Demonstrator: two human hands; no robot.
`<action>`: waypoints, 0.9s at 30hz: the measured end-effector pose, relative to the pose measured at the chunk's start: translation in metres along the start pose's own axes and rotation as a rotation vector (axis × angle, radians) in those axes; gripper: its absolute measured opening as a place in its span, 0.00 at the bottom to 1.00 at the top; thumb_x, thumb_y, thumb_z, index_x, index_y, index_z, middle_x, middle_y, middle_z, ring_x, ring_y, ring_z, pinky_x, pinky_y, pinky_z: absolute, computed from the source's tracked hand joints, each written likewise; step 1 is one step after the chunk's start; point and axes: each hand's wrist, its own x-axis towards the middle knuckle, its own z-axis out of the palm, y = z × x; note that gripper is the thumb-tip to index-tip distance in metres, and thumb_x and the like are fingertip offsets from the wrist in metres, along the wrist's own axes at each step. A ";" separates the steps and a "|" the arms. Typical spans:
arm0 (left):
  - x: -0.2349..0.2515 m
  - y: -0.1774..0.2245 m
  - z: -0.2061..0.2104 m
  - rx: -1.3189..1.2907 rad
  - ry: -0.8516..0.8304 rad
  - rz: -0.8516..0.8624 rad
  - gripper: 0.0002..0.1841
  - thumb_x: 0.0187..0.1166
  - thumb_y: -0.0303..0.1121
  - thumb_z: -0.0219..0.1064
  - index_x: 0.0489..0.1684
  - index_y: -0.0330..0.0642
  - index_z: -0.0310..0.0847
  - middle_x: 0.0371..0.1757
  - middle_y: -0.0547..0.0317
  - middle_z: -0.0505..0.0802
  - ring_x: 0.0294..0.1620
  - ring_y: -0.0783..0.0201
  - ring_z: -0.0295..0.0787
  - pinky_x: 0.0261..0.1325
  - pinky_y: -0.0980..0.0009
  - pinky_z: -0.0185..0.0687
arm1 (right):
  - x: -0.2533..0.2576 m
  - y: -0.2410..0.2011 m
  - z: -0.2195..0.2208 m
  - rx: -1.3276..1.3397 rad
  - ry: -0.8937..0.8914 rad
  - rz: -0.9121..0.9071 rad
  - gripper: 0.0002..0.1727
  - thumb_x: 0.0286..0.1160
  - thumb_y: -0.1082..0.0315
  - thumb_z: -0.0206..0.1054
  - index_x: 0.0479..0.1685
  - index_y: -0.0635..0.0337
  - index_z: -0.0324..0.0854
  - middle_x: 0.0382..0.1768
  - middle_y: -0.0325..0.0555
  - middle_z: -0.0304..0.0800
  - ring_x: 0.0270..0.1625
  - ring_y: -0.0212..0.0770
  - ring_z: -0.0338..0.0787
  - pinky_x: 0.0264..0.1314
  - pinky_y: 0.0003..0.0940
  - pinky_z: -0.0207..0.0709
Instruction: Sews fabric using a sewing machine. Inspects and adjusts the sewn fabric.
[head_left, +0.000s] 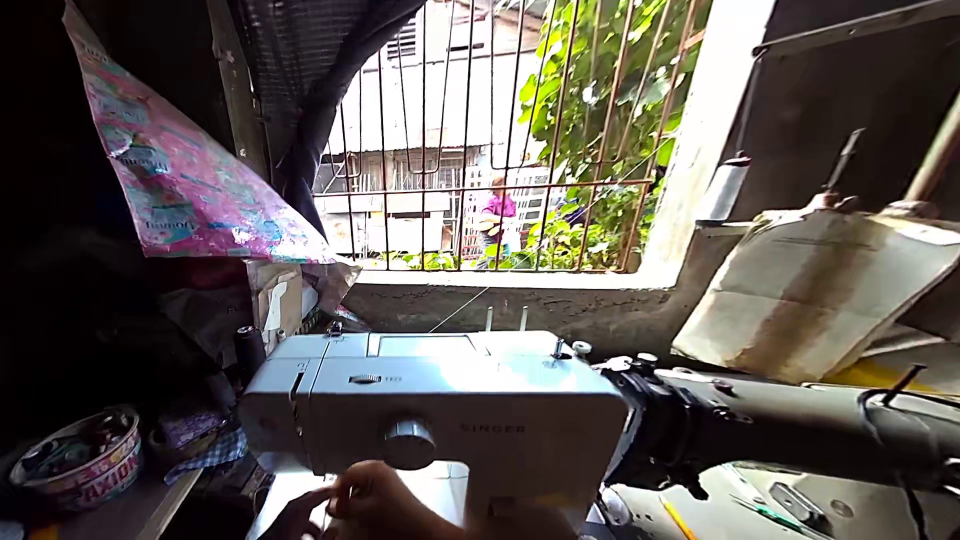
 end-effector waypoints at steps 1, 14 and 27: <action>0.003 -0.002 0.007 -0.001 0.034 -0.020 0.19 0.76 0.23 0.68 0.63 0.22 0.82 0.57 0.31 0.92 0.44 0.45 0.95 0.51 0.52 0.89 | 0.000 0.001 0.000 0.035 0.026 -0.004 0.10 0.76 0.74 0.65 0.39 0.77 0.85 0.36 0.52 0.85 0.39 0.33 0.81 0.47 0.29 0.74; 0.012 -0.022 0.014 0.002 0.226 0.010 0.04 0.73 0.25 0.74 0.39 0.35 0.93 0.36 0.54 0.95 0.37 0.67 0.94 0.47 0.73 0.91 | -0.001 0.004 -0.002 0.240 0.096 0.141 0.11 0.79 0.74 0.66 0.25 0.59 0.85 0.21 0.31 0.81 0.25 0.22 0.76 0.31 0.17 0.69; 0.009 -0.031 0.007 -0.099 0.222 -0.005 0.09 0.72 0.27 0.76 0.39 0.36 0.79 0.31 0.60 0.93 0.33 0.72 0.93 0.43 0.76 0.88 | 0.000 0.002 -0.002 0.137 0.154 0.185 0.09 0.85 0.72 0.63 0.40 0.64 0.88 0.26 0.35 0.84 0.25 0.23 0.77 0.31 0.17 0.71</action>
